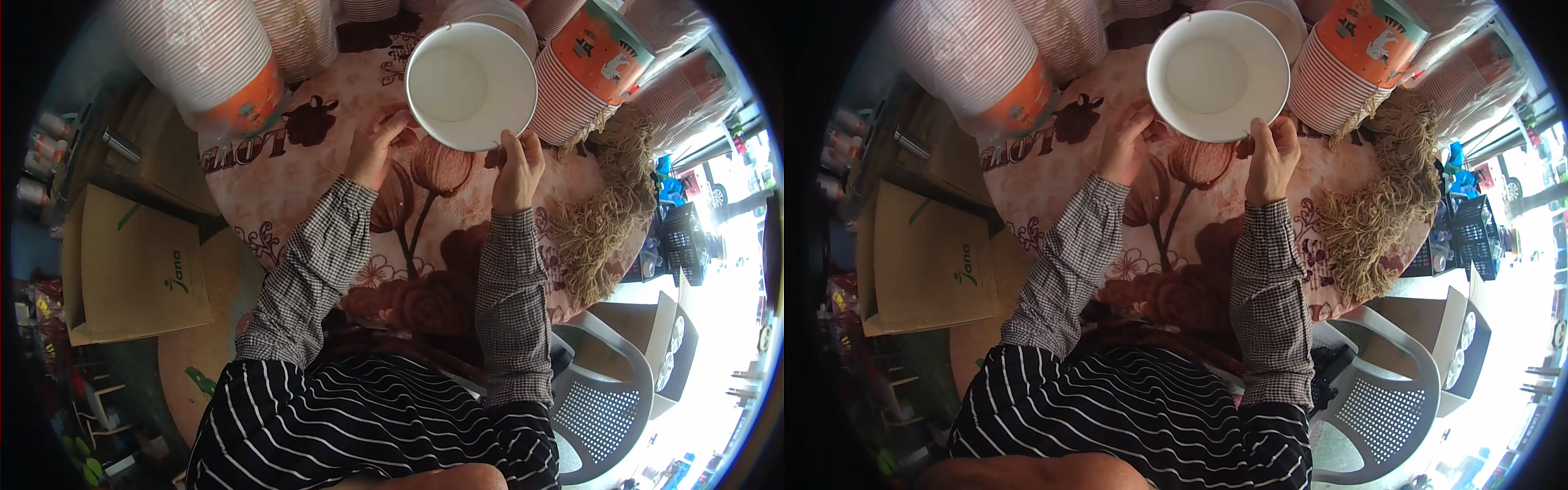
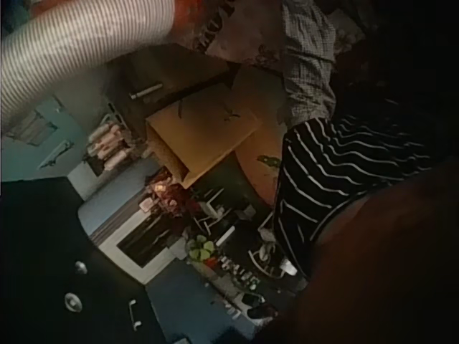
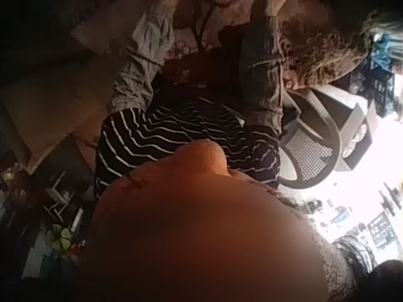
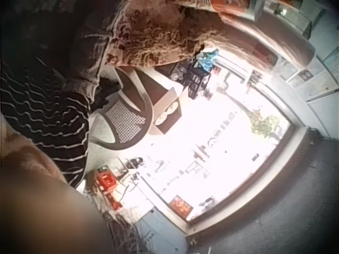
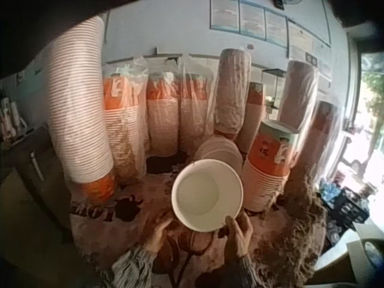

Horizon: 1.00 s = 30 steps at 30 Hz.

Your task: Tie a thin brown string through the pre-punched holes of a small paper bucket.

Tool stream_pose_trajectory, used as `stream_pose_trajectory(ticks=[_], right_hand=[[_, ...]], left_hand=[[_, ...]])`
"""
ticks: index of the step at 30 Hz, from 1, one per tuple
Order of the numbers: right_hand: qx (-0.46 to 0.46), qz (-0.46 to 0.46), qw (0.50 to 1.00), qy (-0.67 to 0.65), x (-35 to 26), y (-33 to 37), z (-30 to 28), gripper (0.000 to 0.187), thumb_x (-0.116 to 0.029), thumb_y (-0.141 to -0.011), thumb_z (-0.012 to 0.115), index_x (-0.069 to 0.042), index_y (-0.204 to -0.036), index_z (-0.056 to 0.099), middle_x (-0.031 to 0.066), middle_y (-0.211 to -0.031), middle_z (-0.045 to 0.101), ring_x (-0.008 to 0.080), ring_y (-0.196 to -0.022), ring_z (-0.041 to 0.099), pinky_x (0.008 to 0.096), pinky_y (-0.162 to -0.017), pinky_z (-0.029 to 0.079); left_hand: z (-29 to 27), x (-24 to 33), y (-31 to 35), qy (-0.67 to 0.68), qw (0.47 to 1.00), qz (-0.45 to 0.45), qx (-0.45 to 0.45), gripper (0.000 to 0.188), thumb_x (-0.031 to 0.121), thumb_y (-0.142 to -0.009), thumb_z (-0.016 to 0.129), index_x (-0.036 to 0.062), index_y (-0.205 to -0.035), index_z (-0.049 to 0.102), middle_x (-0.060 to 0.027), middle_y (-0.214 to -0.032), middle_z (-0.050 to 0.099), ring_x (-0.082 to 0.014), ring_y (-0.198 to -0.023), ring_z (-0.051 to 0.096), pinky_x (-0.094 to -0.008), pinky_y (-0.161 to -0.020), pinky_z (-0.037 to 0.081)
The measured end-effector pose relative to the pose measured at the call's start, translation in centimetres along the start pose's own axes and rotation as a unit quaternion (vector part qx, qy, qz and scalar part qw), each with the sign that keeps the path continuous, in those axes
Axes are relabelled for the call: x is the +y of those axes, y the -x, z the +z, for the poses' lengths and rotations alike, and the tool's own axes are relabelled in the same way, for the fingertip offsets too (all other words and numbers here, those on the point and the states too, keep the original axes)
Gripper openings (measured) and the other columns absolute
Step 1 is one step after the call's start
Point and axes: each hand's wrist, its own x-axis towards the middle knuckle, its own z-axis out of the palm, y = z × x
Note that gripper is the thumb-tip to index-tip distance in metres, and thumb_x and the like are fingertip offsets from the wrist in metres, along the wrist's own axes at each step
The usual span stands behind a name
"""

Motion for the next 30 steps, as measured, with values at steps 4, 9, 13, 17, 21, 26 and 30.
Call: stream_pose_trajectory(ticks=[4, 9, 13, 17, 21, 26, 30], right_hand=[[-0.01, 0.005, 1.0, -0.009, 0.2, -0.1, -0.2, 0.011, -0.009, -0.087, 0.057, -0.007, -0.078, 0.051, -0.002, -0.061, 0.046, 0.0074, -0.051, 0.042, 0.0234, -0.048, 0.041], [-0.004, 0.041, 0.998, -0.047, 0.4, -0.2, -0.3, 0.009, -0.009, -0.087, 0.057, -0.007, -0.08, 0.052, -0.0021, -0.064, 0.047, 0.0078, -0.051, 0.044, 0.0236, -0.048, 0.042], [-0.009, 0.042, 0.998, -0.047, 0.5, -0.2, -0.5, 0.009, -0.009, -0.087, 0.057, -0.007, -0.08, 0.052, -0.0019, -0.064, 0.048, 0.008, -0.051, 0.044, 0.0239, -0.048, 0.042], [-0.011, 0.034, 0.998, -0.048, 0.6, -0.2, -0.4, 0.009, -0.009, -0.087, 0.057, -0.006, -0.081, 0.052, -0.001, -0.065, 0.05, 0.0082, -0.052, 0.046, 0.0242, -0.048, 0.043], [0.005, -0.009, 0.998, -0.055, 0.7, -0.2, 0.0, 0.011, -0.008, -0.088, 0.059, -0.005, -0.081, 0.051, 0.0007, -0.067, 0.053, 0.0087, -0.053, 0.05, 0.0242, -0.048, 0.045], [-0.023, -0.079, 0.993, 0.085, 0.7, 1.4, 2.0, 0.011, -0.006, -0.087, 0.061, -0.003, -0.082, 0.052, 0.0033, -0.067, 0.059, 0.0084, -0.055, 0.055, 0.0224, -0.051, 0.047], [-0.02, -0.159, 0.946, 0.281, 1.4, 3.2, 3.4, 0.016, -0.009, -0.08, 0.067, -0.001, -0.077, 0.053, 0.0047, -0.061, 0.059, 0.0088, -0.054, 0.057, 0.0243, -0.052, 0.047]], left_hand=[[-0.2, 0.2, 0.0, 0.004, 1.0, 0.005, -0.015, 0.025, 0.017, -0.09, 0.057, 0.0015, -0.11, 0.058, -0.0052, -0.091, 0.063, -0.0128, -0.074, 0.059, -0.0287, -0.071, 0.051], [-0.8, 0.2, 0.0, 0.051, 0.998, -0.042, -0.019, 0.025, 0.016, -0.088, 0.06, 0.0018, -0.109, 0.059, -0.002, -0.086, 0.059, -0.0132, -0.076, 0.059, -0.0292, -0.072, 0.051], [-0.5, 0.1, 0.0, 0.006, 0.999, -0.042, -0.009, 0.026, 0.014, -0.086, 0.062, 0.0023, -0.109, 0.059, -0.002, -0.088, 0.059, -0.0132, -0.08, 0.058, -0.0299, -0.075, 0.051], [-0.1, -0.1, -0.1, -0.023, 1.0, 0.011, 0.013, 0.025, 0.013, -0.085, 0.064, 0.0013, -0.107, 0.06, -0.003, -0.094, 0.061, -0.0127, -0.081, 0.059, -0.0274, -0.074, 0.05], [-0.2, -0.2, -0.2, -0.194, 0.965, 0.149, 0.097, 0.026, 0.022, -0.089, 0.063, -0.0005, -0.103, 0.061, -0.0069, -0.1, 0.062, -0.0129, -0.08, 0.06, -0.0251, -0.073, 0.05], [0.7, -0.2, 0.4, -0.161, 0.978, 0.126, 0.03, 0.028, 0.022, -0.09, 0.063, -0.0009, -0.105, 0.058, -0.0102, -0.098, 0.063, -0.013, -0.08, 0.061, -0.0242, -0.069, 0.051], [0.5, -0.7, 0.2, -0.198, 0.966, 0.136, 0.097, 0.027, 0.018, -0.086, 0.067, -0.0007, -0.101, 0.054, -0.0079, -0.089, 0.062, -0.0119, -0.076, 0.06, -0.0238, -0.067, 0.051]])
